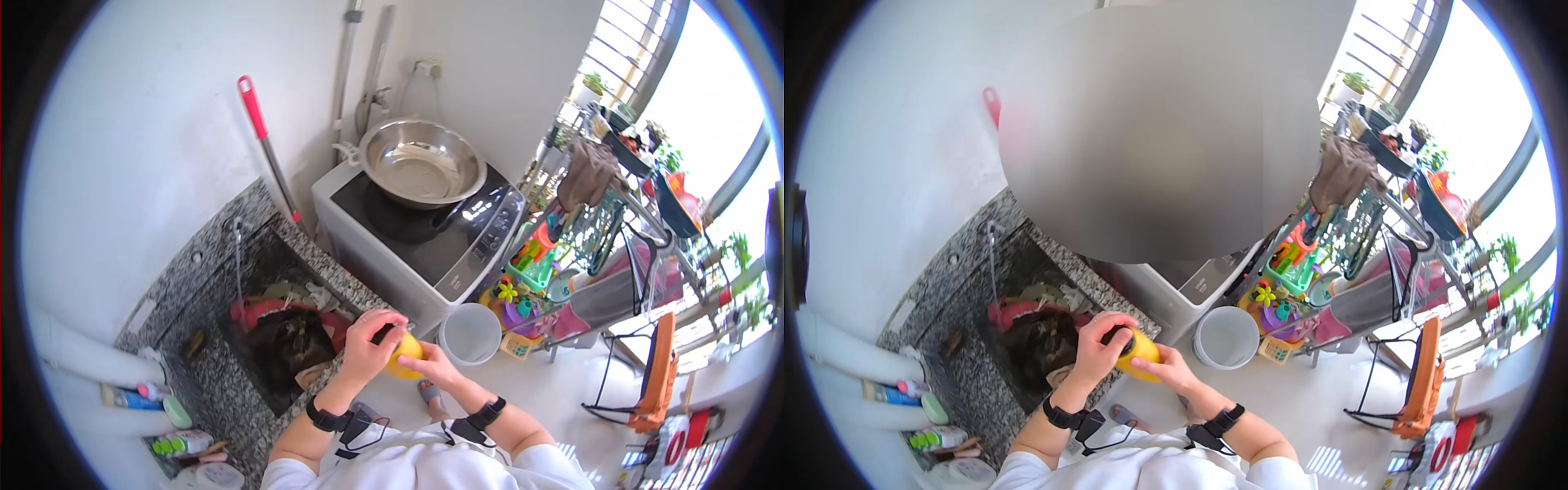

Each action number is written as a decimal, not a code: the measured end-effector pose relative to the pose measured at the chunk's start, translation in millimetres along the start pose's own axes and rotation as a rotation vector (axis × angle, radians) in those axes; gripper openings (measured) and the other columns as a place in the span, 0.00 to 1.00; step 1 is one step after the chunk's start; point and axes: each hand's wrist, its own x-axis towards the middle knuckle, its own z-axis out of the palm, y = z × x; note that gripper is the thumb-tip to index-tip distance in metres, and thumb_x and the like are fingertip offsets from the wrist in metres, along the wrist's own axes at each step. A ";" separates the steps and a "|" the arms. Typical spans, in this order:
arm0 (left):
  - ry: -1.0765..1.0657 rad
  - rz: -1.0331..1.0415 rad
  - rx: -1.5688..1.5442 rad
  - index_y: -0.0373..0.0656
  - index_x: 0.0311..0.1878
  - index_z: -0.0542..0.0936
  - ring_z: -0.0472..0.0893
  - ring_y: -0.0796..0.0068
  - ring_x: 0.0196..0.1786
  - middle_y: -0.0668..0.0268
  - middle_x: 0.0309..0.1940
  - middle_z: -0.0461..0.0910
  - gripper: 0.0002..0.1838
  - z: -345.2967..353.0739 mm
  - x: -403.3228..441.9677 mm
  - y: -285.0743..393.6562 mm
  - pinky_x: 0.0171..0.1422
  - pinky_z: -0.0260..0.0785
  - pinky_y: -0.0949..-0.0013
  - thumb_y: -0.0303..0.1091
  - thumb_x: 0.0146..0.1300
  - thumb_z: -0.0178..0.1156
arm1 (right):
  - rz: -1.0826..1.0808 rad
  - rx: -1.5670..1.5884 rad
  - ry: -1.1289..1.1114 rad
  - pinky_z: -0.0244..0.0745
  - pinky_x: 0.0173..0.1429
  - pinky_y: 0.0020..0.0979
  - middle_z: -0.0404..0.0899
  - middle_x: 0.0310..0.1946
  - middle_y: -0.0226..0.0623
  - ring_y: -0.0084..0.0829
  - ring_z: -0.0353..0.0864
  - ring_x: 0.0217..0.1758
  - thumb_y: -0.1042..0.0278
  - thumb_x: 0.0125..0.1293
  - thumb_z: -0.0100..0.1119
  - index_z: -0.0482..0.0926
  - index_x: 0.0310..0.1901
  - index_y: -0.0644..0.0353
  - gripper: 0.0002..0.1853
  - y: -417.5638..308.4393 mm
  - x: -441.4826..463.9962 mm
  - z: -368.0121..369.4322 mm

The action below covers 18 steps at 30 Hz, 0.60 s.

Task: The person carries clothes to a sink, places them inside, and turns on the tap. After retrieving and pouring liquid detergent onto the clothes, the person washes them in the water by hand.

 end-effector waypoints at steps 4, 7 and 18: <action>0.153 0.135 0.191 0.39 0.41 0.81 0.79 0.57 0.49 0.58 0.46 0.80 0.11 -23.2 -19.3 20.2 0.57 0.69 0.63 0.31 0.56 0.65 | -0.008 0.065 0.093 0.70 0.42 0.23 0.79 0.35 0.29 0.19 0.74 0.36 0.46 0.57 0.69 0.78 0.47 0.65 0.29 3.0 -6.2 -12.4; 0.230 0.032 0.126 0.37 0.41 0.80 0.79 0.60 0.49 0.57 0.48 0.79 0.10 -47.9 -50.5 12.2 0.54 0.70 0.64 0.28 0.57 0.64 | -0.078 0.075 0.088 0.66 0.38 0.21 0.77 0.32 0.27 0.17 0.71 0.32 0.45 0.58 0.67 0.78 0.43 0.63 0.27 -13.5 -8.1 -11.5; 0.319 -0.482 -0.080 0.33 0.41 0.80 0.79 0.77 0.42 0.64 0.40 0.81 0.06 -125.2 -166.7 -25.7 0.48 0.70 0.76 0.23 0.63 0.58 | -0.287 0.177 0.179 0.64 0.37 0.20 0.80 0.35 0.25 0.16 0.71 0.32 0.47 0.60 0.65 0.78 0.47 0.60 0.24 -45.9 -7.7 -1.1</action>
